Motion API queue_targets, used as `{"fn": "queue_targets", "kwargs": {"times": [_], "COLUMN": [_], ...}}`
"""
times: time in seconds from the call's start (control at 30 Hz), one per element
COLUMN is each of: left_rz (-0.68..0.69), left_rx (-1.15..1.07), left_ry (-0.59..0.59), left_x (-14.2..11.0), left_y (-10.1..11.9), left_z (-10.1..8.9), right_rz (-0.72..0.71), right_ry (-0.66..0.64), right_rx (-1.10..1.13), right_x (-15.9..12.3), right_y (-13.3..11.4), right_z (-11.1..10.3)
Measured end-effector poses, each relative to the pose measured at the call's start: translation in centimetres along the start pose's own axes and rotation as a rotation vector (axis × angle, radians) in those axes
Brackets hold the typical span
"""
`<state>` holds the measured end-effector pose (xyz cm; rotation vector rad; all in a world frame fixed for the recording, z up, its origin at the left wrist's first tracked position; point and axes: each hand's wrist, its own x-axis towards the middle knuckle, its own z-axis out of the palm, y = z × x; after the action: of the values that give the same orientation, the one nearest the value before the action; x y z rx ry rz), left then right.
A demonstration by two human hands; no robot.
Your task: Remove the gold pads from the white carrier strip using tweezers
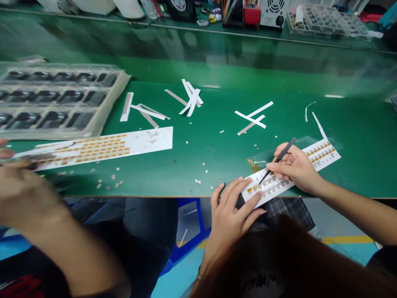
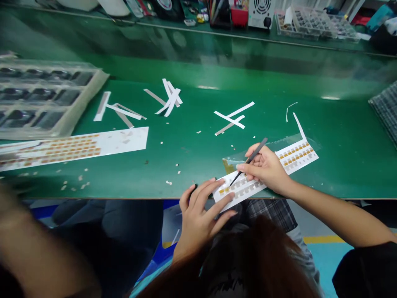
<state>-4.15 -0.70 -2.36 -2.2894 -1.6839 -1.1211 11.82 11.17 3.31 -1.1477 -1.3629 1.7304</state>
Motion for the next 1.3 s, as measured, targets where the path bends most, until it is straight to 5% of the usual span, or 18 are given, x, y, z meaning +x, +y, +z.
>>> {"fn": "queue_targets", "kwargs": {"times": [1.3], "left_rz": [-0.032], "left_rx": [-0.015], "left_ry": [0.037], "left_x": [-0.12], "left_y": [-0.3], "left_z": [0.18], "right_rz": [-0.101], "right_ry": [-0.046], "right_rx": [0.012], "right_x": [-0.54], "right_y": [0.13], "right_z": [-0.07]}}
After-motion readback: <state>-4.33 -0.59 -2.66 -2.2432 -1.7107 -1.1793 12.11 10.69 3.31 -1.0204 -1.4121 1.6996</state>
